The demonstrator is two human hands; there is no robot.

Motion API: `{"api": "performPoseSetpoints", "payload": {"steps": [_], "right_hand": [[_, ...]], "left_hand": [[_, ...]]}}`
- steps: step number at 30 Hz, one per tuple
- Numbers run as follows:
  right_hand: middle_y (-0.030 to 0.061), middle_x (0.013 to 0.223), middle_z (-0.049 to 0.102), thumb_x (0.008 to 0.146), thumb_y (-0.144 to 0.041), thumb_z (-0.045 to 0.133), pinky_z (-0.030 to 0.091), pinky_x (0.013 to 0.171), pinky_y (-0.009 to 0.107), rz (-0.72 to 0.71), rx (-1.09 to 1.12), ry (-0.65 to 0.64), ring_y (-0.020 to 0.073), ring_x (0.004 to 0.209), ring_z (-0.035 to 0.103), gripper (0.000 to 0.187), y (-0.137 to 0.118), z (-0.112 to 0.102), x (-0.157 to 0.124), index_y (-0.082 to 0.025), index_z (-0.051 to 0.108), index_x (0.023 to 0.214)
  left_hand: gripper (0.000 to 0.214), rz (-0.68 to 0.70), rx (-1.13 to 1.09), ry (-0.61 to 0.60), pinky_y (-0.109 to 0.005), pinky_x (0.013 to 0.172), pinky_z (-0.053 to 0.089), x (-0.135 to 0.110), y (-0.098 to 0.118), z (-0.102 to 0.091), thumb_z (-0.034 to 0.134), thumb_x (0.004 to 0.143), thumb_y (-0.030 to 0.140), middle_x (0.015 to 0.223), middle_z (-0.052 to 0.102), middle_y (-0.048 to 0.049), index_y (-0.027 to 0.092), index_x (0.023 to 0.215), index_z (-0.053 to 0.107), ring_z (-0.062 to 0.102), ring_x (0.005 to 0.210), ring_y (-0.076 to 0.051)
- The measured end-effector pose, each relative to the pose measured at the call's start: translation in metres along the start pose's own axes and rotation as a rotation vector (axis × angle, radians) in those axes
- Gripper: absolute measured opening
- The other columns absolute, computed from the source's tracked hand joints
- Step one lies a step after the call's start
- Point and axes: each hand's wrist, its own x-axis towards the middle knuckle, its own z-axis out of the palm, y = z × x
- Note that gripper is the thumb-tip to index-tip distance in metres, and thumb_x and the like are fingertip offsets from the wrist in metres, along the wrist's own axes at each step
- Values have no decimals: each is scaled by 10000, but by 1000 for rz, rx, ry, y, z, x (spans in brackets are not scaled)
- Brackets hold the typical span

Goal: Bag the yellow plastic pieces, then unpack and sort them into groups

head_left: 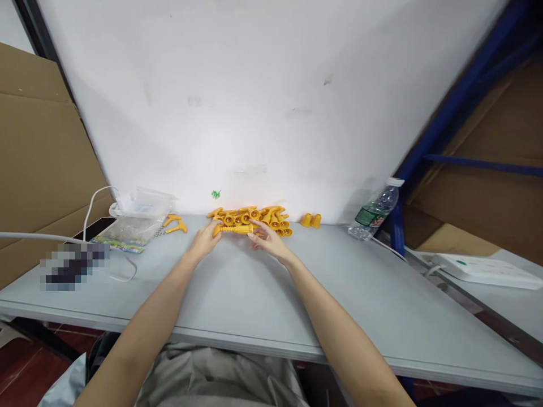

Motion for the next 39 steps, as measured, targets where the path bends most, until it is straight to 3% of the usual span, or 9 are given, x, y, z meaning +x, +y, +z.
{"api": "performPoseSetpoints", "payload": {"steps": [2,7,10,12,14,16,18,25,39], "right_hand": [[24,917,666,650,-562,763,568,609,312,-46,17,-13,118,581,622,616,-1,-1,-2,-230,583,1137],[17,590,628,723,-715,606,468,474,251,-7,-20,4,121,443,570,533,0,5,-2,-186,539,710],[16,486,576,741,-775,522,396,390,228,57,-35,56,106,357,501,597,1,9,0,-191,493,622],[32,548,609,757,-760,520,405,378,231,89,-64,77,102,358,501,596,1,9,0,-169,566,696],[67,774,681,768,-671,603,481,439,246,70,-79,61,112,454,576,538,0,6,0,-159,644,929],[84,1030,669,751,-545,697,559,569,282,7,-68,9,126,603,645,573,1,3,-1,-211,595,1205],[81,1131,631,747,-468,720,583,679,319,-48,-56,-43,129,678,662,639,3,0,-2,-253,531,1318],[58,1019,646,771,-453,691,591,729,372,-72,-27,-49,132,654,647,583,9,-2,0,-235,571,1298],[53,975,658,774,-468,686,580,740,368,-77,-49,-10,148,662,667,604,13,-3,3,-211,574,1310]], "left_hand": [[349,8,5,-1,-376,963,482,0,1,-1,494,854,195,1217,661,-70,216,1190,585,628,1091,-233],[326,57,5,9,-340,965,477,-1,6,-3,499,851,204,1211,660,-58,229,1161,597,626,1092,-211],[316,34,8,11,-334,931,489,-1,8,-3,501,843,202,1171,675,-53,231,1140,604,642,1037,-210],[312,10,2,14,-334,920,490,-1,7,-3,505,835,195,1151,682,-51,230,1128,604,644,1019,-210],[307,-11,-11,19,-329,919,487,-1,6,-3,508,829,189,1137,686,-53,222,1118,603,641,1010,-207],[301,-27,-22,21,-322,919,483,-2,4,-3,510,823,182,1119,690,-53,214,1108,601,639,990,-198],[291,-34,-31,16,-313,919,480,-2,4,-4,517,821,183,1105,690,-45,216,1099,598,637,968,-186],[277,-11,-78,-7,-296,882,479,-2,6,-6,614,815,297,1079,670,-38,209,1074,571,626,914,-172],[326,-23,-90,-56,-245,694,454,-3,8,-9,604,820,401,843,632,4,199,1073,567,544,664,-126]]}}
